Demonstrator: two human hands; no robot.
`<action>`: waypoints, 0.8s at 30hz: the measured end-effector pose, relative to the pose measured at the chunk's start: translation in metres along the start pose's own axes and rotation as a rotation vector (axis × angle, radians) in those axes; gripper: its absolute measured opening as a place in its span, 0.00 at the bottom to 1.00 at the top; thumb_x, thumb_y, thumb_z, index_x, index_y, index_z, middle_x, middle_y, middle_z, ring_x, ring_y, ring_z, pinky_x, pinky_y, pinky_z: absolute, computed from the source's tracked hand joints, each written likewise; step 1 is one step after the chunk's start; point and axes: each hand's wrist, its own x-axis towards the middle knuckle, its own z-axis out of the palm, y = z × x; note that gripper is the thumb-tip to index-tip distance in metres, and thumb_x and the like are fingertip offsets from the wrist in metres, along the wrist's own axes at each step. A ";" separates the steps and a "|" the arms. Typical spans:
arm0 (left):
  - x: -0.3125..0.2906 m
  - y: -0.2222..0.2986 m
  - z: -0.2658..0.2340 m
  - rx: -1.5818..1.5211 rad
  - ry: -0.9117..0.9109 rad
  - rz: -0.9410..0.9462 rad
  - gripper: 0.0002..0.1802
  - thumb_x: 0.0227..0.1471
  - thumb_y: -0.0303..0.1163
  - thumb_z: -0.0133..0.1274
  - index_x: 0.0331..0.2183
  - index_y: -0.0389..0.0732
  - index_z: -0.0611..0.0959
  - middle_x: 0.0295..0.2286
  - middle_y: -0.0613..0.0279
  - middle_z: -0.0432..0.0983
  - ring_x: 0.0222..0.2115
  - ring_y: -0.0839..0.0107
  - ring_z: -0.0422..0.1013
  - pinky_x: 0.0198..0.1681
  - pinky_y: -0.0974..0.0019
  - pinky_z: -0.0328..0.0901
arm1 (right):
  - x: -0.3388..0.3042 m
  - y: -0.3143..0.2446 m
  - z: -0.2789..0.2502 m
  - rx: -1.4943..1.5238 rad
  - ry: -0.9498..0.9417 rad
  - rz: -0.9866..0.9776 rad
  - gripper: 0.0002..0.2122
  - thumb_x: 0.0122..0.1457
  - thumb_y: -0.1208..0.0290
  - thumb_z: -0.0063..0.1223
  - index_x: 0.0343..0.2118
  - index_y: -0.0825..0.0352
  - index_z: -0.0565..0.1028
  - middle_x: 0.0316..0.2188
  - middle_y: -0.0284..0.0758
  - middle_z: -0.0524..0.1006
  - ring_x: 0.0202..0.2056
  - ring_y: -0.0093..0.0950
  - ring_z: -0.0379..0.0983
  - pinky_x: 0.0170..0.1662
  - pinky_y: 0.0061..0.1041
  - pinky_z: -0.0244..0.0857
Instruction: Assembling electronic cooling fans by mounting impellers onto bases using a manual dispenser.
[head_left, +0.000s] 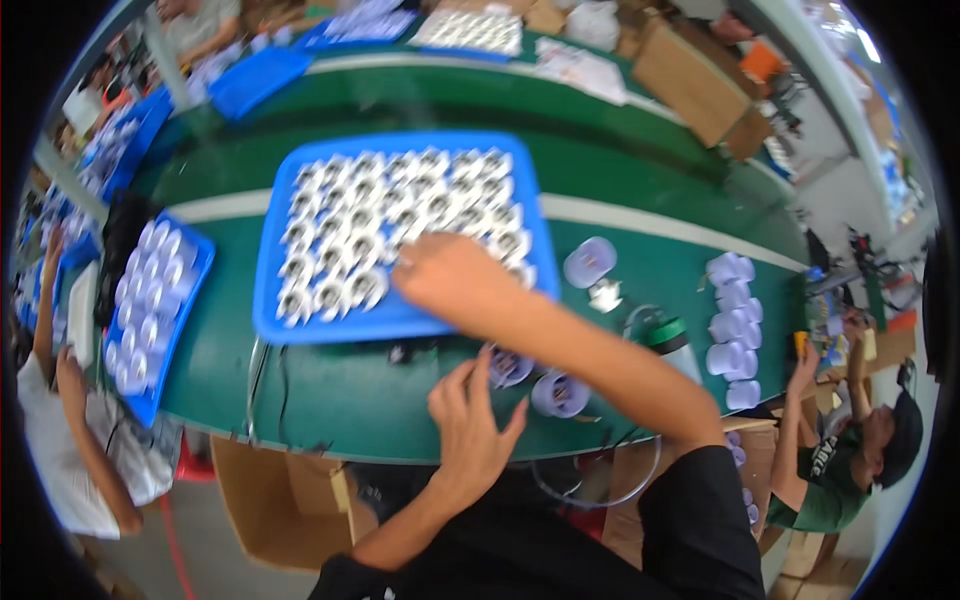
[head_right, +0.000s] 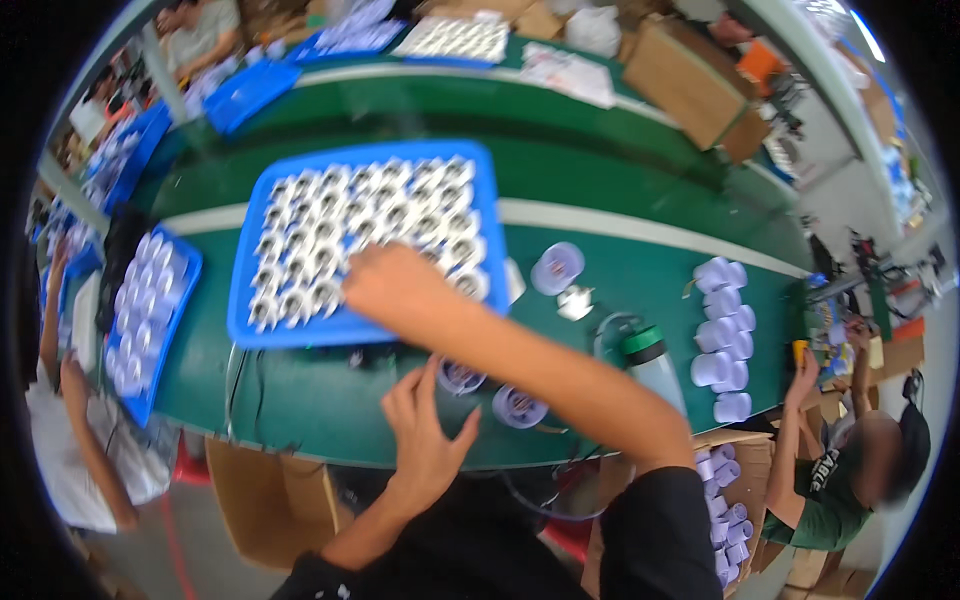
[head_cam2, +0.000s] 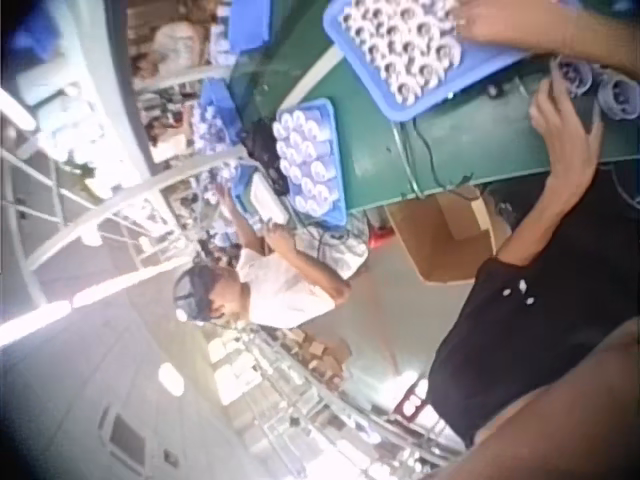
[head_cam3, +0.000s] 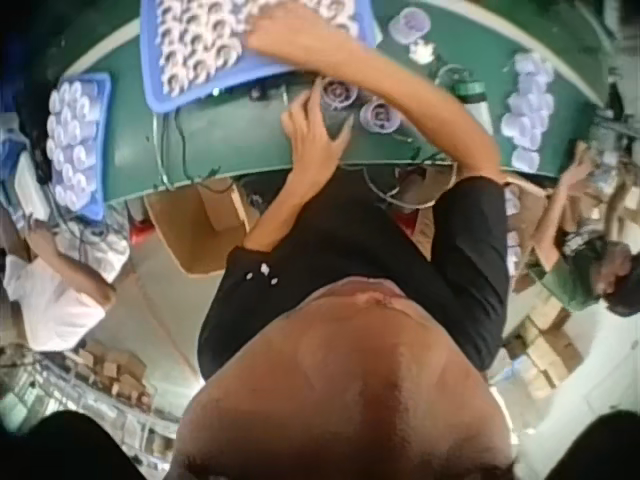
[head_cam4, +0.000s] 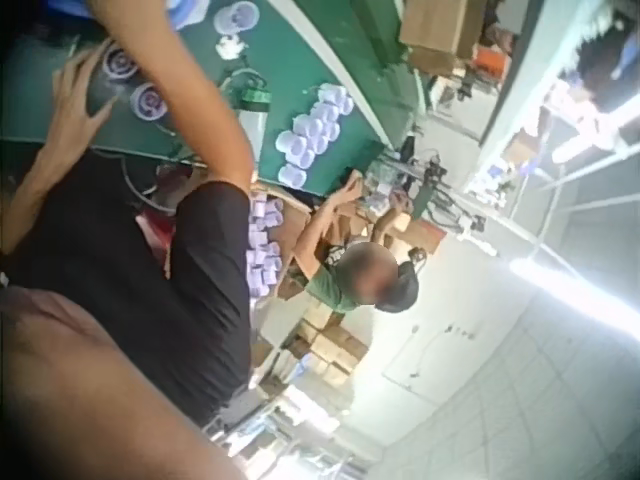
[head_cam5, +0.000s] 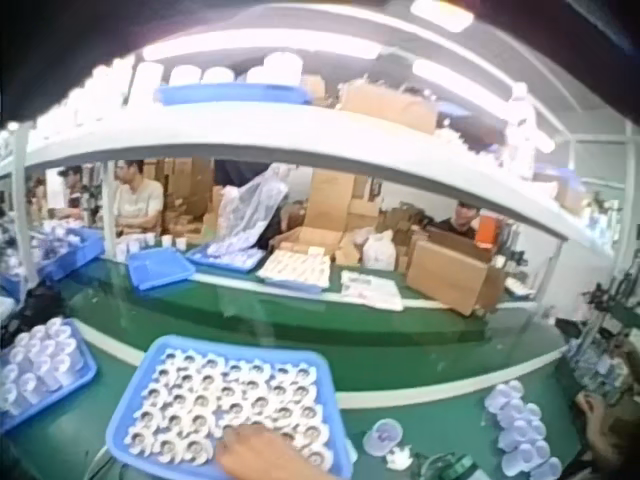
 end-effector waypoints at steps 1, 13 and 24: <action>-0.001 -0.001 0.002 0.008 -0.010 -0.041 0.46 0.43 0.29 0.66 0.62 0.36 0.62 0.50 0.44 0.60 0.49 0.47 0.56 0.56 0.50 0.52 | 0.003 -0.003 0.006 -0.054 -0.023 -0.001 0.03 0.44 0.73 0.54 0.21 0.66 0.76 0.24 0.35 0.74 0.31 0.32 0.76 0.33 0.30 0.72; 0.005 -0.011 0.003 -0.083 0.037 -0.014 0.35 0.41 0.31 0.68 0.50 0.39 0.70 0.55 0.57 0.70 0.51 0.53 0.59 0.54 0.47 0.50 | -0.001 0.007 -0.012 -0.199 0.168 -0.213 0.04 0.46 0.70 0.53 0.23 0.63 0.71 0.23 0.28 0.69 0.28 0.23 0.71 0.30 0.24 0.64; -0.007 -0.043 -0.017 -0.553 0.306 -0.065 0.34 0.35 0.24 0.70 0.48 0.40 0.75 0.50 0.56 0.74 0.53 0.56 0.62 0.57 0.57 0.58 | -0.074 0.002 -0.053 -0.168 0.373 -0.459 0.07 0.47 0.77 0.57 0.31 0.71 0.79 0.30 0.35 0.75 0.34 0.31 0.76 0.27 0.22 0.64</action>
